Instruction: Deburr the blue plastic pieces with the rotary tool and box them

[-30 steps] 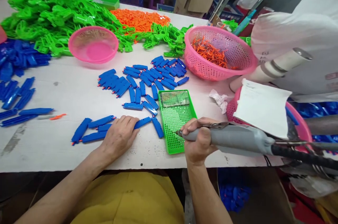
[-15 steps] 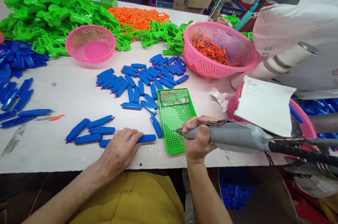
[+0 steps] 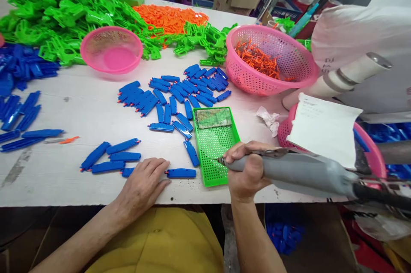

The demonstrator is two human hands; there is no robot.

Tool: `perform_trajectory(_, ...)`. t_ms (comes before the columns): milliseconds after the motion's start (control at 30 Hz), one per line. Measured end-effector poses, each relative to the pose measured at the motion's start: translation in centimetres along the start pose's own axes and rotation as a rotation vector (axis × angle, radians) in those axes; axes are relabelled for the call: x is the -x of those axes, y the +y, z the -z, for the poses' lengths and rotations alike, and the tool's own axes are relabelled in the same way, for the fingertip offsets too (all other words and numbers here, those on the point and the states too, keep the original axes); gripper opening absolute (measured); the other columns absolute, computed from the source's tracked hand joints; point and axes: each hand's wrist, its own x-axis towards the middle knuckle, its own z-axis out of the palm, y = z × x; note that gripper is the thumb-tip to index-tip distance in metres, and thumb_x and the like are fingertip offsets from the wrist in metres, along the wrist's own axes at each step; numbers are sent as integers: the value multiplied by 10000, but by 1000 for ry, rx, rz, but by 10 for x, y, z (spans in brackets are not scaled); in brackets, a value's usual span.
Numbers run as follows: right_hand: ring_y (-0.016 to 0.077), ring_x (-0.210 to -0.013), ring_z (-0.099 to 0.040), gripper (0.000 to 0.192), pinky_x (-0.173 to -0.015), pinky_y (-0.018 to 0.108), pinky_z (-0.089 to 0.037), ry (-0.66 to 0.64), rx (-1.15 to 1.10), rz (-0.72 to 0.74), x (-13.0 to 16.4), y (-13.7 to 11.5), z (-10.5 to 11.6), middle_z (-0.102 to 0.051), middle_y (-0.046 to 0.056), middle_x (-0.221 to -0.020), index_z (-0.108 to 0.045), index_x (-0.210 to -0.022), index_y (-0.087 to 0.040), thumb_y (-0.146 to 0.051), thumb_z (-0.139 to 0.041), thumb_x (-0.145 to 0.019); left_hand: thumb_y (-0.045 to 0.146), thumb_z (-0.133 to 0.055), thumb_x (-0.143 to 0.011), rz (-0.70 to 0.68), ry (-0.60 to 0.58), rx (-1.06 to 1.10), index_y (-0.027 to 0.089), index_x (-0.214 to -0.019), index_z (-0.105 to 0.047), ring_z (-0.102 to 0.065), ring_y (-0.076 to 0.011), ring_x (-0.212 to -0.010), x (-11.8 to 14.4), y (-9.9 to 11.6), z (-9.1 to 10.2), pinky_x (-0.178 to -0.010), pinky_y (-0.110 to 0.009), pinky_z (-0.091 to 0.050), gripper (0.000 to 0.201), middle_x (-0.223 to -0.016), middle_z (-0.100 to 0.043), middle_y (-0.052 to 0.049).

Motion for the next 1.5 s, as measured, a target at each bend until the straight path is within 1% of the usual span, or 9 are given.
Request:
perform_trajectory(167, 116, -413, -508, 280, -391, 278, -433, -123, -98, -35, 6, -24, -2, -551, -62, -600, -627, -865, -199, -476, -605, -903, 290, -573, -1017, 18, 36, -44, 124, -1272, -569, -612, -318, -1118, 4, -16, 8, -921, -462, -514, 305, -1206, -690, -149)
perform_trajectory(300, 117, -445, -534, 266, -412, 281, -463, -222, -160, -116, 24, -31, -12, -574, -57, -634, -652, -928, -212, -475, -629, -908, 288, -589, -1006, -8, 39, 20, 122, -1287, -558, -601, -314, -1123, -2, -9, 6, -953, -460, -501, 327, -1212, -684, -149)
perform_trajectory(400, 111, -454, -534, 234, -432, 278, -476, -243, -189, -156, 34, -29, -20, -576, -58, -642, -653, -923, -210, -443, -650, -903, 242, -581, -1000, -17, 3, 73, 116, -1273, -549, -604, -292, -1051, -6, 6, -3, -879, -431, -513, 303, -1174, -688, -134)
perform_trajectory(533, 115, -466, -538, 205, -443, 282, -484, -261, -211, -175, 40, -23, -25, -576, -55, -651, -648, -928, -216, -419, -659, -900, 182, -544, -1005, 38, -21, 72, 136, -1261, -533, -592, -270, -957, -6, 19, -14, -776, -408, -491, 260, -1110, -685, -105)
perform_trajectory(867, 112, -446, -526, 174, -412, 274, -476, -265, -198, -181, 43, -10, -32, -565, -51, -632, -664, -917, -222, -394, -673, -886, 136, -526, -1015, 35, 8, 88, 155, -1209, -544, -544, -250, -927, -3, 15, -22, -753, -382, -427, 196, -1060, -650, -78)
perform_trajectory(1100, 109, -438, -532, 125, -419, 283, -494, -365, -197, -166, 47, -10, -33, -572, -56, -642, -647, -904, -228, -347, -681, -886, 147, -519, -1024, 37, -17, 130, 138, -1192, -555, -513, -244, -920, -3, 16, -23, -772, -388, -417, 172, -1051, -630, -78)
perform_trajectory(1267, 106, -447, -530, 130, -429, 278, -488, -343, -188, -178, 52, -8, -35, -582, -59, -649, -621, -889, -226, -343, -678, -889, 125, -543, -1003, 32, -34, 132, 128, -1185, -560, -503, -251, -919, -2, 17, -23, -764, -383, -418, 184, -1052, -620, -91)
perform_trajectory(1367, 109, -453, -530, 166, -427, 276, -479, -316, -184, -195, 45, -10, -29, -569, -57, -640, -628, -905, -222, -388, -642, -903, 127, -527, -1013, 32, -12, 124, 133, -1180, -559, -510, -245, -903, -2, 16, -22, -755, -379, -425, 171, -1036, -626, -88)
perform_trajectory(1500, 111, -415, -493, 269, -390, 272, -425, -167, -116, -52, 23, -14, -12, -539, -58, -614, -628, -916, -212, -469, -549, -931, 153, -510, -1030, 32, 0, 143, 151, -1205, -552, -540, -241, -916, -3, 14, -22, -761, -384, -453, 180, -1057, -647, -86)
